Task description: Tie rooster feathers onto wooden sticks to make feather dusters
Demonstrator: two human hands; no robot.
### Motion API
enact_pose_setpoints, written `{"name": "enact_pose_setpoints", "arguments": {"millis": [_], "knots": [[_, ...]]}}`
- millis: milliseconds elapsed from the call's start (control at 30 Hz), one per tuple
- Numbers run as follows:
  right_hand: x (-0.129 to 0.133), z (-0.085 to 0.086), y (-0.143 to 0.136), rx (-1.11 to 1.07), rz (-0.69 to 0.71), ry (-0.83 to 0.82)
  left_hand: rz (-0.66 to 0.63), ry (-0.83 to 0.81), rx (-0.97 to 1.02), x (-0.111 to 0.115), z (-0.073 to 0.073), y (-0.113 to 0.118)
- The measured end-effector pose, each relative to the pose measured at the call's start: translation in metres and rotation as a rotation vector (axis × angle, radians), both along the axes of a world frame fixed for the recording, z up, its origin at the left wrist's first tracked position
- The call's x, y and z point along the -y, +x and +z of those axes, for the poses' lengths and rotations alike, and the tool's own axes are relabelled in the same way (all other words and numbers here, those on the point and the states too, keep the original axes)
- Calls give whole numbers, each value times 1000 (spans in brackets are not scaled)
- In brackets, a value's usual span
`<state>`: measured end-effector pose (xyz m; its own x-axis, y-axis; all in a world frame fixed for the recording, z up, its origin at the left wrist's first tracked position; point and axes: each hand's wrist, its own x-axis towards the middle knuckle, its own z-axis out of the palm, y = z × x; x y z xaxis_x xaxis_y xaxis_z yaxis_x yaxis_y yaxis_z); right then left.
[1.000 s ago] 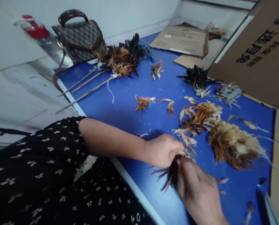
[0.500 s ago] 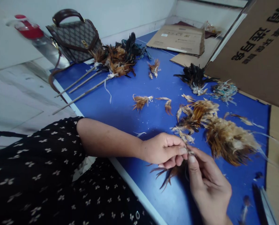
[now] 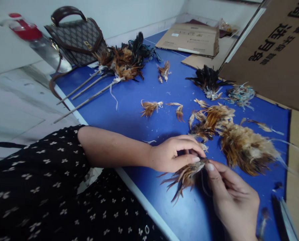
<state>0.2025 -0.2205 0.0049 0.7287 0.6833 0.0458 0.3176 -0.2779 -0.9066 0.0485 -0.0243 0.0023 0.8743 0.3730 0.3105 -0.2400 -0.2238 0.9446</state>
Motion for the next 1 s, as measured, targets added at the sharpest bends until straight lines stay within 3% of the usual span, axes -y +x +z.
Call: {"name": "enact_pose_setpoints", "arguments": {"millis": [200,333,467,700,1000], "knots": [[-5,7,0,-201,82,-34,-216,321,41,-14,6,0],[-5,4,2,-279,126,-50,-275,396,55,-19,11,0],[-3,2,3,-327,160,-44,-278,290,40,-20,12,1],[-1,1,3,-408,167,-33,-157,23,86,-14,11,2],[-11,6,-3,-504,231,27,-289,-96,118,-9,17,-4]]}}
